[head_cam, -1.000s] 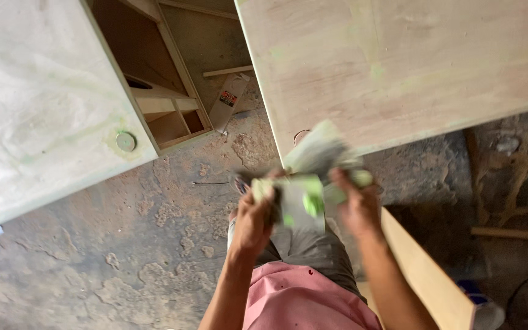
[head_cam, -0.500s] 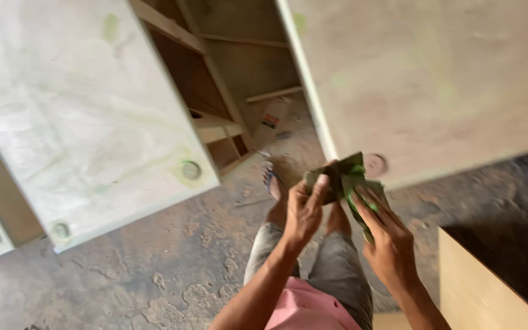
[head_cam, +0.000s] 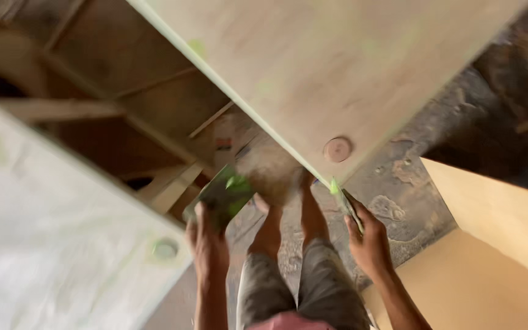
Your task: The person uses a putty knife to scoop green filler and applies it to circular indentations on the corners of wooden furniture pieces. They smooth the filler with their fingers and repeat the process on multiple units.
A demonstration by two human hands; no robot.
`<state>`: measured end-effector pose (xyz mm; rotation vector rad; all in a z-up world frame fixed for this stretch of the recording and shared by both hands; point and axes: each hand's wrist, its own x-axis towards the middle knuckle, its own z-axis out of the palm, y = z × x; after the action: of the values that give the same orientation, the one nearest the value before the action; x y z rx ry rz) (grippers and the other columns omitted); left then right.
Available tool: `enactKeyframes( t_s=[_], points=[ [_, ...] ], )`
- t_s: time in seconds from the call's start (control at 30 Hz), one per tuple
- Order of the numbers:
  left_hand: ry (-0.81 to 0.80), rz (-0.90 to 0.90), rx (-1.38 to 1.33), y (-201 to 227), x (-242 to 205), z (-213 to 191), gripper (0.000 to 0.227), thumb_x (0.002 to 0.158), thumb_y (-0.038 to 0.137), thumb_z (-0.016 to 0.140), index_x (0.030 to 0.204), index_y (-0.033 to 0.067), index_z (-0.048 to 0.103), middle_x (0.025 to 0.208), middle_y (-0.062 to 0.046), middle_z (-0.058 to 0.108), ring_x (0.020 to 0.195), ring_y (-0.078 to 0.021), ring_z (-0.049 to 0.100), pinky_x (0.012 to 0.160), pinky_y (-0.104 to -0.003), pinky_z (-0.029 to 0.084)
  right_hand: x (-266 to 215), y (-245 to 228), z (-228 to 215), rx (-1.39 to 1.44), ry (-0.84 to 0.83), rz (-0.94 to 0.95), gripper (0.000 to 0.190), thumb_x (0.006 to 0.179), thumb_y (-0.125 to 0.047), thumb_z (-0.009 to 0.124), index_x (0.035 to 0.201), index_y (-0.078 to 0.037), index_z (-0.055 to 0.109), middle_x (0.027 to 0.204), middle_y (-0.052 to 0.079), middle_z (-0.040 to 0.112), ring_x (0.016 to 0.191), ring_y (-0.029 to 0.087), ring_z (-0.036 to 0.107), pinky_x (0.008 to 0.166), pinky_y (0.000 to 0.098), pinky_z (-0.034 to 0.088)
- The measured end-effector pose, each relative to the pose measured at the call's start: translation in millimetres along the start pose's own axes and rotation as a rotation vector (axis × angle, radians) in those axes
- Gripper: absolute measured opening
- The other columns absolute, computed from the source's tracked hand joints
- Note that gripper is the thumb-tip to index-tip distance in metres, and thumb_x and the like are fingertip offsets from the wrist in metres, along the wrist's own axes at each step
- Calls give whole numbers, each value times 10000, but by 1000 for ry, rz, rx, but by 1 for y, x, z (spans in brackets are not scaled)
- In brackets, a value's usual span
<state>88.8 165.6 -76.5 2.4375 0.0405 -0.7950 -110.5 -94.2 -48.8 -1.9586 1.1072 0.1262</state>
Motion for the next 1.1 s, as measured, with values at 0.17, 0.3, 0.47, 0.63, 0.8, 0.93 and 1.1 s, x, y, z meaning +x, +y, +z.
enactKeyframes(
  t_s=[0.17, 0.3, 0.47, 0.63, 0.8, 0.93, 1.1],
  points=[
    [47, -524, -1153, 34, 7, 53, 425, 964, 365, 630, 1240, 44, 605, 1268, -249, 680, 1142, -336, 656, 751, -380, 579, 64, 44, 52, -504, 256, -337, 932, 732, 121, 776, 1565, -95, 416, 1560, 184, 510, 1410, 379, 522, 1144, 493, 500],
    [42, -629, -1121, 23, 2, 87, 360, 1018, 293, 588, 1306, 88, 655, 1262, -141, 715, 1159, -259, 675, 788, -373, 531, 97, 60, 85, -664, 295, -334, 925, 755, -21, 835, 1568, -124, 406, 1601, 150, 450, 1443, 338, 467, 1209, 527, 393],
    [36, -570, -1181, -9, 10, 103, 342, 1015, 328, 612, 1275, 115, 675, 1233, -121, 739, 1076, -253, 709, 728, -342, 565, 78, 38, 81, -707, 251, -379, 876, 716, 68, 788, 1517, -108, 480, 1557, 162, 486, 1401, 360, 495, 1169, 500, 433],
    [18, -477, -1200, 1, 10, 95, 346, 1013, 326, 625, 1251, 81, 679, 1180, -140, 741, 1017, -264, 716, 643, -339, 577, 93, 44, 78, -591, 326, -343, 1020, 674, 4, 890, 1571, -126, 421, 1599, 161, 432, 1428, 384, 447, 1108, 506, 511],
    [79, -504, -1248, 0, 13, 93, 307, 1006, 286, 648, 1216, 65, 683, 1158, -147, 745, 1022, -233, 713, 756, -353, 575, 73, 45, 82, -717, 234, -396, 886, 704, 90, 788, 1515, -89, 480, 1502, 169, 556, 1356, 350, 536, 1171, 495, 442],
    [15, -475, -1233, 23, 11, 76, 368, 1016, 294, 609, 1278, 41, 665, 1205, -158, 726, 1089, -283, 701, 798, -376, 582, 87, 48, 80, -680, 331, -389, 978, 685, 39, 861, 1550, -142, 443, 1559, 158, 465, 1355, 389, 515, 1062, 499, 527],
    [28, -444, -1258, 17, 4, 67, 350, 1014, 297, 624, 1228, 25, 676, 1151, -166, 732, 1039, -283, 713, 796, -399, 609, 60, 58, 90, -714, 288, -509, 854, 717, 92, 827, 1485, -94, 503, 1435, 162, 591, 1290, 320, 584, 1120, 460, 497]
  ],
)
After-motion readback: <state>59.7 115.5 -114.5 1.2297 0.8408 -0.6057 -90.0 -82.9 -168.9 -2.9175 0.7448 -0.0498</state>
